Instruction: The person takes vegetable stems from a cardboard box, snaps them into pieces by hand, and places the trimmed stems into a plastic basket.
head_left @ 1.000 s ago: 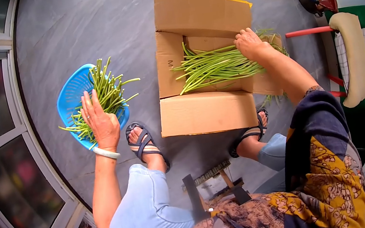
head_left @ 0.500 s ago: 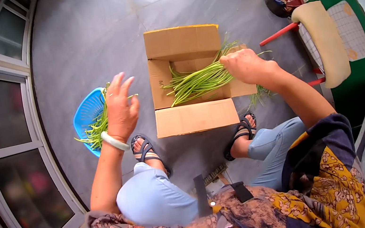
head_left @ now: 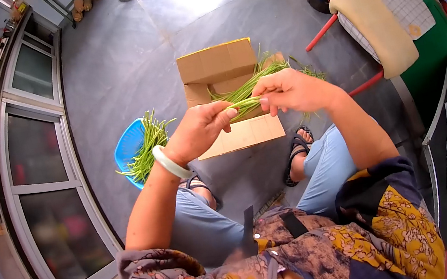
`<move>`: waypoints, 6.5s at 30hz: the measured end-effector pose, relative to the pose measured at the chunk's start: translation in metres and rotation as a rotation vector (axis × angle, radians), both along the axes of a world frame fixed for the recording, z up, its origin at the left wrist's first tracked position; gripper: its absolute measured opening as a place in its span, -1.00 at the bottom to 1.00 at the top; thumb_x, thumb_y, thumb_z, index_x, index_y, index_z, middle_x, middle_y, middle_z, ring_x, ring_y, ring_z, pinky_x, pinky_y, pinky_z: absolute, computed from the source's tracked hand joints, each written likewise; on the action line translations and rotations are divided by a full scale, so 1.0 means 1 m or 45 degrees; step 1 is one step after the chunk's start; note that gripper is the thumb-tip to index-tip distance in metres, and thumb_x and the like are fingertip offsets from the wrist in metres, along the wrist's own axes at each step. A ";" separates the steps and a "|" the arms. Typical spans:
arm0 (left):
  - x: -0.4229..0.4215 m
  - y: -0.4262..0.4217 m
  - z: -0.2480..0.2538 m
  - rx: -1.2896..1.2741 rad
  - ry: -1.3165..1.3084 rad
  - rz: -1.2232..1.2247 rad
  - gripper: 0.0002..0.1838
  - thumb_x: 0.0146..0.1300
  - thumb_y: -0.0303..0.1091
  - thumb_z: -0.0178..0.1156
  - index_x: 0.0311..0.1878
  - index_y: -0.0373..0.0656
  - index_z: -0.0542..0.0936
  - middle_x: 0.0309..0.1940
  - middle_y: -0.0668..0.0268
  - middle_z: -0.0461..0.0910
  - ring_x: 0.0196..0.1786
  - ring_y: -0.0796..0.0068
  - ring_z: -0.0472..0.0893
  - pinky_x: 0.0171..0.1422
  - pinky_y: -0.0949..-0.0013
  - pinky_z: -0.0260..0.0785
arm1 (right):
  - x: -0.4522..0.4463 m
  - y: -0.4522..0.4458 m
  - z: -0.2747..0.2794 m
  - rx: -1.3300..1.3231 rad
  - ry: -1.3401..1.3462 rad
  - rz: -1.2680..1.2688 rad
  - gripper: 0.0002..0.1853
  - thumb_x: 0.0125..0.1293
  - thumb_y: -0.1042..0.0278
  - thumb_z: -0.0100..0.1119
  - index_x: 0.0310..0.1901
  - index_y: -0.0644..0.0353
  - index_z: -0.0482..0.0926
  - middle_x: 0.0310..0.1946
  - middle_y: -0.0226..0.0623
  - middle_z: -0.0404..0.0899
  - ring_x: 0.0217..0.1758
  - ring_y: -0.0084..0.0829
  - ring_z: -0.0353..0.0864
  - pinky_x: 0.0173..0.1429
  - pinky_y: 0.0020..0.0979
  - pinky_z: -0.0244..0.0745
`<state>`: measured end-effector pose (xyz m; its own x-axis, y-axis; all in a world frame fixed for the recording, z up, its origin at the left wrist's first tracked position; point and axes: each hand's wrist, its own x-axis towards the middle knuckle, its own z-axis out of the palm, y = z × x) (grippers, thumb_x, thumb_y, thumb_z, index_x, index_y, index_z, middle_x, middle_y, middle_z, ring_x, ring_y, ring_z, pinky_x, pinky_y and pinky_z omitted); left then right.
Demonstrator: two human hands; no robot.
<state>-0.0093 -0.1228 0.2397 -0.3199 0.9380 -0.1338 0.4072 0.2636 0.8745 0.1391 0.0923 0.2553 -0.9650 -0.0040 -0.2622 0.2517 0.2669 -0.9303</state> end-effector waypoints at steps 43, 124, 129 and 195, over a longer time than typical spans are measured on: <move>0.004 0.019 -0.015 -0.011 0.223 0.132 -0.77 0.44 -0.32 0.13 -0.25 -0.31 0.56 -0.65 0.32 0.48 -0.60 0.65 0.42 -0.48 0.46 0.30 | -0.038 0.012 -0.044 0.247 -0.040 -0.383 -0.78 0.37 0.28 0.02 -0.32 0.24 0.56 -0.61 -0.39 0.54 -0.56 -0.58 0.53 -0.42 -0.48 0.47; -0.078 -0.040 -0.018 0.099 -0.350 0.760 -0.80 0.46 -0.38 0.11 -0.03 -0.26 0.64 -0.41 0.48 0.50 -0.30 0.70 0.45 -0.20 0.56 0.32 | -0.193 0.009 -0.235 -0.374 -0.035 -0.228 -0.82 0.51 0.29 0.01 -0.14 0.23 0.47 -0.37 -0.34 0.57 -0.31 -0.56 0.62 -0.26 -0.48 0.54; -0.080 -0.022 -0.031 0.155 -0.418 0.689 -0.67 0.50 -0.13 0.08 0.02 -0.19 0.66 -0.33 0.45 0.55 -0.31 0.71 0.40 -0.22 0.61 0.23 | -0.155 0.018 -0.105 -0.261 0.088 -0.248 -0.83 0.55 0.29 -0.09 -0.13 0.18 0.44 -0.43 -0.31 0.56 -0.47 -0.56 0.56 -0.34 -0.51 0.47; -0.061 0.039 -0.050 0.121 -1.055 0.543 -0.74 0.53 -0.18 0.04 -0.14 -0.17 0.57 -0.53 0.50 0.44 -0.58 0.76 0.29 -0.53 0.61 0.12 | -0.079 0.083 -0.035 -0.591 0.072 -0.466 -0.80 0.47 0.27 0.02 -0.09 0.21 0.54 -0.58 -0.61 0.33 -0.60 -0.78 0.22 -0.60 -0.70 0.08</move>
<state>-0.0702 -0.0836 0.1893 -0.4764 0.7821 -0.4016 -0.4698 0.1596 0.8682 0.0605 0.1758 0.2201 -0.9377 0.2296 -0.2606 0.1972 -0.2658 -0.9436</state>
